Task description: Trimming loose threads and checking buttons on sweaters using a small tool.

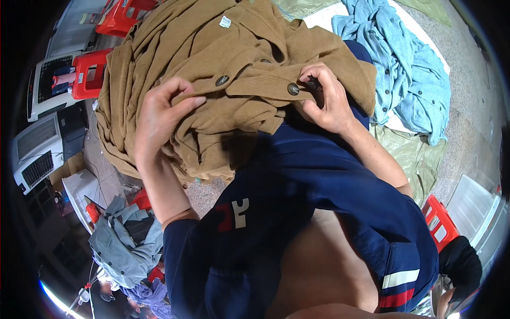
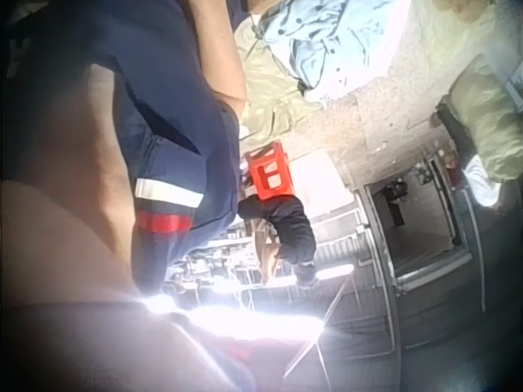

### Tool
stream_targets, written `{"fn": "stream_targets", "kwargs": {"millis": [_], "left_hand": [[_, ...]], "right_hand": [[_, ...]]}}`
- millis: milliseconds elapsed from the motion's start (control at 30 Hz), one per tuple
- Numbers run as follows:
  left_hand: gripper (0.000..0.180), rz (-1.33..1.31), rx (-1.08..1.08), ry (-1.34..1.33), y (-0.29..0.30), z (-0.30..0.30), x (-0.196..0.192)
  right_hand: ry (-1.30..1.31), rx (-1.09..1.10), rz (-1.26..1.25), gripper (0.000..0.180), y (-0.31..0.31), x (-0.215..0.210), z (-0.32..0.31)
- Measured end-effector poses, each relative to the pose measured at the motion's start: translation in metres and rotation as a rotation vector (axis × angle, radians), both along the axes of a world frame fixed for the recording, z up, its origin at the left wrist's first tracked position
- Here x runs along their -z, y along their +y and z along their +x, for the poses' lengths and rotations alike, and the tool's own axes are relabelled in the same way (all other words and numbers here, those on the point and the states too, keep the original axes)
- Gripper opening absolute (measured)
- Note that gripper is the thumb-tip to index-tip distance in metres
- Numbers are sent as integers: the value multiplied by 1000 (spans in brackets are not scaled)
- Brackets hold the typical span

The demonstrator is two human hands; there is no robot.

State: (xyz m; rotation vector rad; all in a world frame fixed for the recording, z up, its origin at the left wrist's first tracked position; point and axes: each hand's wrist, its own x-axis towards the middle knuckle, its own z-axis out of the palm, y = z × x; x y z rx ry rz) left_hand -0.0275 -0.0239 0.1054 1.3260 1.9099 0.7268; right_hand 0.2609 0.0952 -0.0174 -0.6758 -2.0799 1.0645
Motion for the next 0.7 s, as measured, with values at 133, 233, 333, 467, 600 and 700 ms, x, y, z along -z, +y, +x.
{"fn": "stream_targets", "kwargs": {"millis": [133,233,333,467,600,700], "left_hand": [[19,-139,-69,-130,-23,-14,-9],[16,-204,-102,-198,-40,-15,-16],[12,-165,-191,-356,-49,-6,-19],[19,-229,-34,-517,-41,16,-18],[20,-127,6,-334,-32,30,-14],[15,96,-137,-362,-23,30,-15]], "right_hand": [[25,-2,62,31,1,-2,-3],[89,-46,74,23,4,0,-10],[236,107,-185,25,18,-14,2],[628,300,-403,15,66,-35,20],[556,375,-262,11,82,-43,26],[341,306,-53,14,76,-49,26]]}}
